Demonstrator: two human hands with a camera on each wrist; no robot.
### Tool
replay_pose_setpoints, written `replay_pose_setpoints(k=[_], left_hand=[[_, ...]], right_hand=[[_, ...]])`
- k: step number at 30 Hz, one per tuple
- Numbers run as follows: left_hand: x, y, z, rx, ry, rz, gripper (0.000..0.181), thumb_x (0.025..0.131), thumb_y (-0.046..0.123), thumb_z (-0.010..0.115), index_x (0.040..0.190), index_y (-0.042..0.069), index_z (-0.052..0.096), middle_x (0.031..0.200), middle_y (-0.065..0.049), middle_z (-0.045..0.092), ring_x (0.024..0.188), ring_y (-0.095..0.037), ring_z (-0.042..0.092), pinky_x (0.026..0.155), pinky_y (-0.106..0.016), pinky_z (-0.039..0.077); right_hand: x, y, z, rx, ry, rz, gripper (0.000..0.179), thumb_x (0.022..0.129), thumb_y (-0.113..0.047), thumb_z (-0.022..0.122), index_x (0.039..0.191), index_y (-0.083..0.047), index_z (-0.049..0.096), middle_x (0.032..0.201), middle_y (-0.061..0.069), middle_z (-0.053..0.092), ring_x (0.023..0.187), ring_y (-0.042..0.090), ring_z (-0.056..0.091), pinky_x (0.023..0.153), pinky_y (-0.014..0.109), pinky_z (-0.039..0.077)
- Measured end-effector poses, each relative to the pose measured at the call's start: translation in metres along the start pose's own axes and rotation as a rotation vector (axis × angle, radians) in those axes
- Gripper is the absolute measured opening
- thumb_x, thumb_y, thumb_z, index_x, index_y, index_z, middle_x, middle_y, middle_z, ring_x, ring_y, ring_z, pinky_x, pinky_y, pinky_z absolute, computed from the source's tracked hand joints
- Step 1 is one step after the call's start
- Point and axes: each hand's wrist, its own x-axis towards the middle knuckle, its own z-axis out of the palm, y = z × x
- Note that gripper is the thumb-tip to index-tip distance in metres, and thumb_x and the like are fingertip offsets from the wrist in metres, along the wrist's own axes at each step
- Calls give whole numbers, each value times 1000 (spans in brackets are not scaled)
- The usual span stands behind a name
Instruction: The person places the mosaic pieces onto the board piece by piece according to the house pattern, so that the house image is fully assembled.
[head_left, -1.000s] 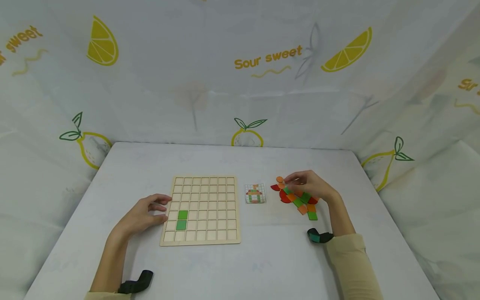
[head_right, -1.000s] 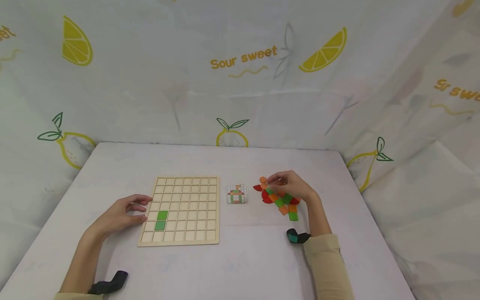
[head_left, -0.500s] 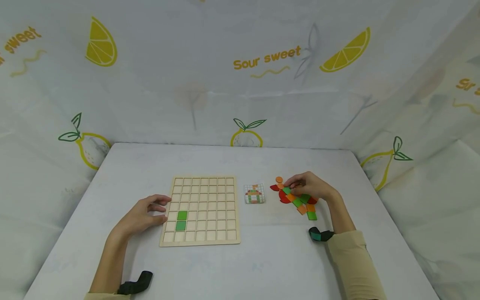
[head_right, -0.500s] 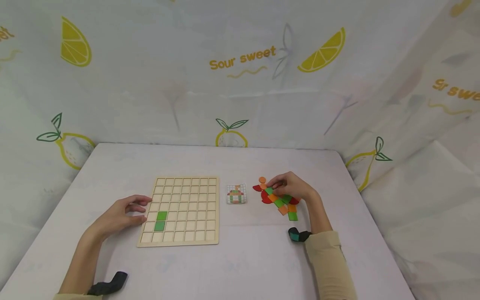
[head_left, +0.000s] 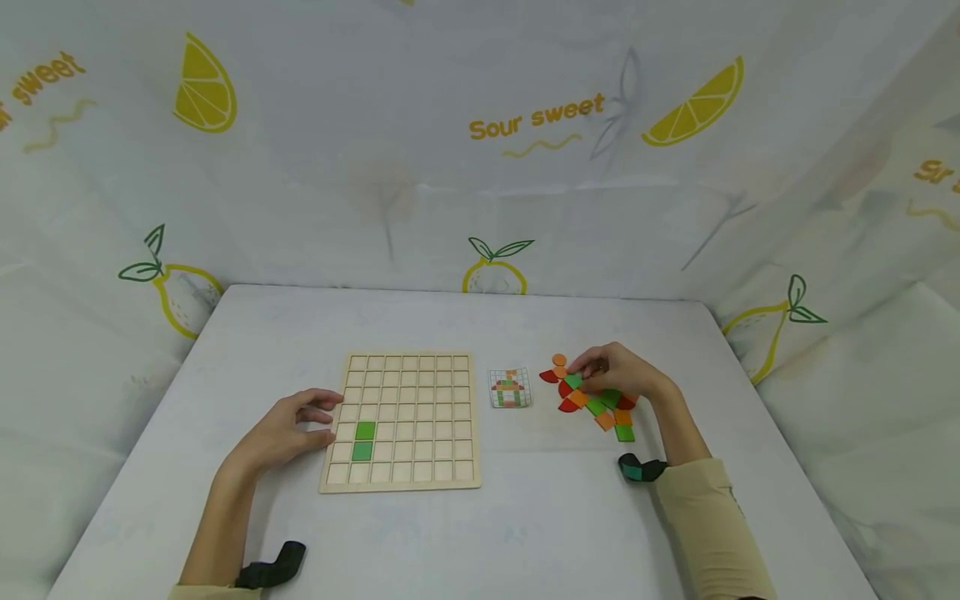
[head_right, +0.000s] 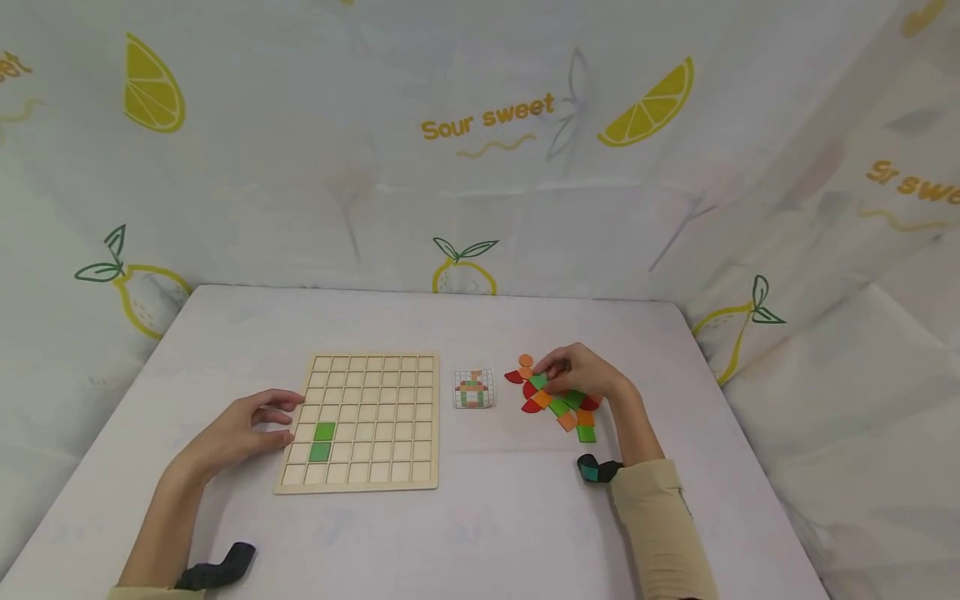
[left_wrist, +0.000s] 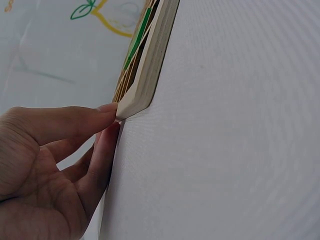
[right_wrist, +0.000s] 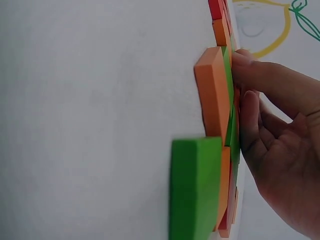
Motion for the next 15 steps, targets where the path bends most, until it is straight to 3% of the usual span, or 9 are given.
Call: replay_pose_setpoints(k=[15], left_hand=[[0, -2, 0, -8, 0, 30, 62, 91, 6, 83, 147, -1, 59, 140, -21, 67, 121, -28, 67, 89, -23, 54]], right_hand=[[0, -3, 0, -51, -4, -4, 26, 95, -3, 81, 120, 2, 76, 101, 16, 68, 89, 23, 58, 73, 22, 54]])
